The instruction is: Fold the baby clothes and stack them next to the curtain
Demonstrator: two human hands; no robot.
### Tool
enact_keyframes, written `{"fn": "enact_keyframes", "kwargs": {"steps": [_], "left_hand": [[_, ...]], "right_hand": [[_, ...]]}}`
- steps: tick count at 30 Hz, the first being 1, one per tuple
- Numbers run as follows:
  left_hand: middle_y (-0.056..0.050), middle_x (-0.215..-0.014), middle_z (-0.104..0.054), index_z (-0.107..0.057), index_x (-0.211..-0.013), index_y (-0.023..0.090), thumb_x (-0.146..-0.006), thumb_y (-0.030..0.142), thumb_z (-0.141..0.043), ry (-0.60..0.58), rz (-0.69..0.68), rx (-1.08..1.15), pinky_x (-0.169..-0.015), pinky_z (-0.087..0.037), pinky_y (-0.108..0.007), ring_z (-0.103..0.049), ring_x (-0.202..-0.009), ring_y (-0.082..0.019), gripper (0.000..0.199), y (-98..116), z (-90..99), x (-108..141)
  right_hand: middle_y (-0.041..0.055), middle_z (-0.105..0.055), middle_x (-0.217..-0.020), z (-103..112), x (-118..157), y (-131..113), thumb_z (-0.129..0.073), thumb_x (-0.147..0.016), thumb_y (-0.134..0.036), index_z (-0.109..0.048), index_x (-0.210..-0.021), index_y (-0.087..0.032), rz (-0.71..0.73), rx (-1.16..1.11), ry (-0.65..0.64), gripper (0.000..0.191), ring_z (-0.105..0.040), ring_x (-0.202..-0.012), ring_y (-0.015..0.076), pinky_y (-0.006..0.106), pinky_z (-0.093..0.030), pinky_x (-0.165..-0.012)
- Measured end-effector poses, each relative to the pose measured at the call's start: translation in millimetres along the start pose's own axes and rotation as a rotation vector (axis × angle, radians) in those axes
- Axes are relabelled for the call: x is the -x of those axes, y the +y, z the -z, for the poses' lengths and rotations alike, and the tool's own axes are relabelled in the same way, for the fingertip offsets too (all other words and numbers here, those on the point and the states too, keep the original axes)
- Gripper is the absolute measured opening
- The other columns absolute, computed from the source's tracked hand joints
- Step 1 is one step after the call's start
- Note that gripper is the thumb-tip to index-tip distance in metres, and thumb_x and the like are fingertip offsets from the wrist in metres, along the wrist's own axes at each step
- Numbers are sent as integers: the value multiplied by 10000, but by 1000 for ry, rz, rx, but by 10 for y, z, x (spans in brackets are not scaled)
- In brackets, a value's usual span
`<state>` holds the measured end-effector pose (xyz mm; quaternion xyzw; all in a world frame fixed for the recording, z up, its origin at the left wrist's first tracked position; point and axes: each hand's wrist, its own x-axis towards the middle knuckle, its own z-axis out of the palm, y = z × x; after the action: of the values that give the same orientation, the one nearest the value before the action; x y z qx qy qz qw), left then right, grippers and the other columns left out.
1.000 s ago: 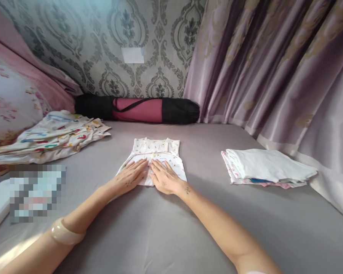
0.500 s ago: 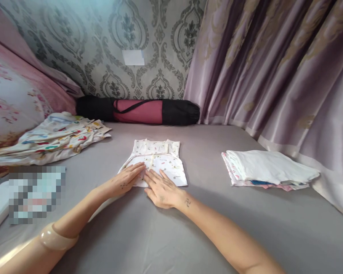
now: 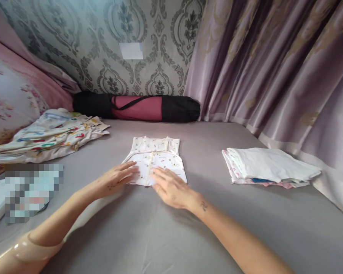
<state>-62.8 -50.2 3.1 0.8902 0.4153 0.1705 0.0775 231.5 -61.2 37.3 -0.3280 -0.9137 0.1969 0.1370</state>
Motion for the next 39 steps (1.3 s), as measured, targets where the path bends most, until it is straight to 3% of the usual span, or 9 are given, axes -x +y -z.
{"fn": "enact_keyframes", "kwargs": {"steps": [4,8,17,22,25,28,32,36,39], "left_hand": [[-116,-1332,-525,-575,-1242,259,-958,414,-420,-28,106,-86,-961,-455,-416,-527,-1181,-270,359,-113,204,258],[-97,-1126,-606,-605,-1204,273,-915,501,-452,-45,253,-139,-867,-466,-398,-566,-1009,-262,398,-199,269,412],[19,-695,-577,-516,-1285,217,-892,524,-381,-55,562,162,-609,-394,-243,-512,-602,-143,517,82,274,255],[30,-731,-565,-547,-1261,234,-829,552,-462,-32,614,284,-588,-380,-234,-501,-606,-132,544,57,241,251],[7,-783,-609,-517,-1274,196,-800,570,-489,-5,694,354,-620,-403,-258,-544,-658,-158,605,-17,179,255],[-29,-806,-654,-538,-1190,146,-756,594,-510,3,810,423,-641,-423,-283,-590,-716,-197,624,-53,145,212],[-30,-731,-646,-621,-905,159,-716,598,-518,-44,866,364,-612,-401,-278,-590,-711,-212,488,-13,180,127],[-4,-651,-598,-590,-728,184,-721,592,-509,-36,829,295,-567,-357,-257,-540,-652,-180,417,31,198,93],[8,-658,-588,-585,-838,175,-748,579,-516,12,820,372,-566,-368,-252,-520,-621,-157,419,36,176,101]], "right_hand": [[75,-665,-1120,195,257,326,-356,-958,-280,-638,-1095,-213,-377,106,248,320,-604,-1040,208,343,-452,-888],[31,-675,-865,193,408,485,-434,-906,-295,-602,-1015,-223,-676,118,209,214,-618,-804,197,302,-427,-701],[-42,-585,-632,124,335,429,-457,-860,-352,-539,-1089,-265,-699,-83,160,259,-574,-659,171,257,-387,-591],[25,-649,-908,114,407,390,-526,-823,-394,-540,-1126,-253,-709,17,231,335,-611,-827,191,276,-425,-677],[45,-664,-907,100,378,390,-521,-828,-399,-533,-1157,-213,-750,4,241,378,-618,-877,203,279,-427,-713],[43,-674,-795,101,272,468,-503,-830,-401,-616,-983,-182,-841,-57,206,290,-622,-804,198,268,-412,-671],[28,-658,-696,108,172,576,-528,-798,-411,-625,-720,-197,-921,-82,141,248,-598,-679,176,252,-367,-578],[7,-649,-696,99,202,537,-531,-796,-376,-573,-694,-214,-857,-32,159,196,-570,-650,155,239,-341,-547],[0,-638,-705,103,237,454,-506,-819,-348,-554,-725,-221,-797,-11,228,165,-557,-646,147,240,-349,-556]]}}
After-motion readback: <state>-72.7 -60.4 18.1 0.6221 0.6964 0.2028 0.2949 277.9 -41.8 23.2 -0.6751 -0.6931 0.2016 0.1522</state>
